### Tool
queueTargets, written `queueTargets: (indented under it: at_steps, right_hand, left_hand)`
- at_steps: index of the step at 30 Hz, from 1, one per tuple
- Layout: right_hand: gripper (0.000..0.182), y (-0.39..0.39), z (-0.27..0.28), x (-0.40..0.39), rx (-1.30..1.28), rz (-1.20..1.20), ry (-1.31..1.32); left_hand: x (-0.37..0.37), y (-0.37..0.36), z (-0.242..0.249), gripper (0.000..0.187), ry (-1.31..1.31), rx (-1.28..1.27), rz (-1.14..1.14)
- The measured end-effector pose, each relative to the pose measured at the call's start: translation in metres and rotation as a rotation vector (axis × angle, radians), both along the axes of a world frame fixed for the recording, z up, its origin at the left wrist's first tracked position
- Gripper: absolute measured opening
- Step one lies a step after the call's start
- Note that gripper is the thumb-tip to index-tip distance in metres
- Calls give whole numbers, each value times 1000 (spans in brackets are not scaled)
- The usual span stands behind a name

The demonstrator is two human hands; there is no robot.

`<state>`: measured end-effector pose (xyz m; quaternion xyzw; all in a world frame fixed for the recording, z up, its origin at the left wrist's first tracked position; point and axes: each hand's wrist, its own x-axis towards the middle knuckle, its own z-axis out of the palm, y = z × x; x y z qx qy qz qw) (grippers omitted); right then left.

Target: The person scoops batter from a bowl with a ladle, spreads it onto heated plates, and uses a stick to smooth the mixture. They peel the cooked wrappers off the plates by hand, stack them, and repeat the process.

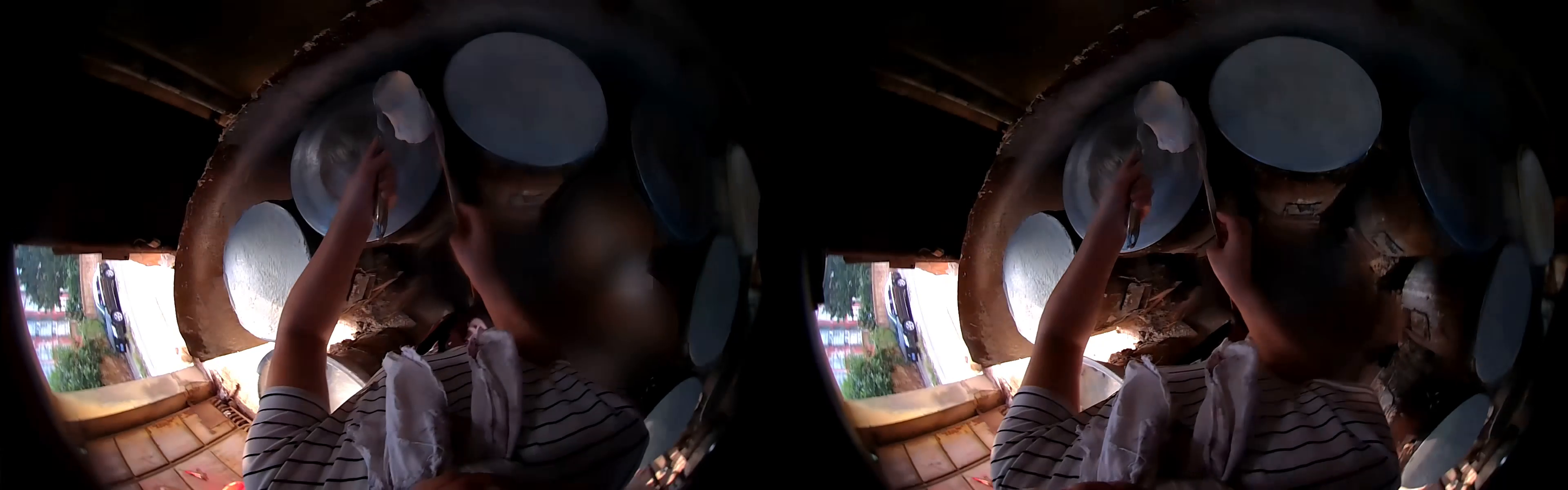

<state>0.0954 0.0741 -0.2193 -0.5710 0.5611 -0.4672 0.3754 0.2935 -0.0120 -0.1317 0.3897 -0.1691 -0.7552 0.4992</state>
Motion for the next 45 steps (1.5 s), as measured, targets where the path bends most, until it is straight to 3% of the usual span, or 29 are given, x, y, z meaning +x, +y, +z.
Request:
queueTargets:
  at_steps: [1, 2, 4, 5, 8, 9, 13, 17, 21, 24, 25, 26, 27, 30, 31, 33, 34, 37, 39, 42, 44, 45]
  right_hand:
    - [45, -6, 7, 2, -148, -11, 212]
    - [45, -15, 12, 10, -108, 20, 259]
    - [43, -42, 21, 37, -66, 110, 354]
    - [36, -55, 20, 43, -184, 50, 385]
    - [34, -59, 30, 14, -114, 42, 394]
    - [31, -44, 23, 1, -252, 36, 566]
    - [33, -40, 40, 38, -98, 146, 575]
    - [36, -73, 40, 26, -300, 71, 574]
    - [44, -43, 41, 28, -142, 178, 569]
    - [43, -74, 42, 55, -263, 166, 602]
    - [41, -83, 43, 50, -287, 146, 605]
    - [40, -90, 44, 45, -299, 123, 600]
    - [38, -86, 42, 31, -306, 109, 656]
    - [39, -54, 45, 42, -167, 216, 700]
    - [37, -59, 21, 58, -290, 198, 751]
    - [33, -79, 42, 71, -220, 254, 679]
    - [32, -90, 47, 72, -225, 260, 624]
    - [35, -94, 47, 28, -289, 156, 684]
    - [33, -87, 35, 38, -261, 175, 627]
    - [30, -97, 38, 81, -233, 316, 560]
    - [29, -104, 40, 79, -326, 287, 523]
    - [30, -108, 46, 66, -343, 281, 565]
  left_hand:
    - [-5, -2, 1, 40, -142, -36, 38]
    - [-8, -3, 1, 48, -272, -84, 93]
    - [-5, -11, -1, 54, -315, -87, 143]
    - [-1, -18, -2, 56, -344, -97, 172]
    - [23, -22, -2, 56, -657, -135, 115]
    - [31, -18, -1, 56, -789, -192, 93]
    - [50, -14, -10, 53, -879, -162, 83]
    - [77, -12, -23, 52, -1161, -143, 57]
    - [98, 5, -11, 52, -1398, -112, -17]
    - [121, -5, -44, 52, -1835, -434, 75]
    - [112, 1, -19, 54, -1812, -228, -35]
    - [131, -1, -45, 56, -1915, -445, 66]
    - [139, 7, -45, 56, -1884, -477, 71]
    - [131, 27, -30, 57, -1843, -328, 42]
    - [131, 24, -32, 57, -1815, -304, 44]
    - [140, 14, -59, 58, -1646, -327, 155]
    - [125, 21, -22, 57, -1375, -130, 81]
    - [128, 56, -6, 50, -648, 27, 238]
    - [131, 73, 13, 40, -331, 52, 298]
    - [147, 86, -3, 19, 615, 45, 248]
    - [141, 97, -7, 24, 976, 10, 209]
    - [135, 103, 0, 29, 1016, -5, 242]
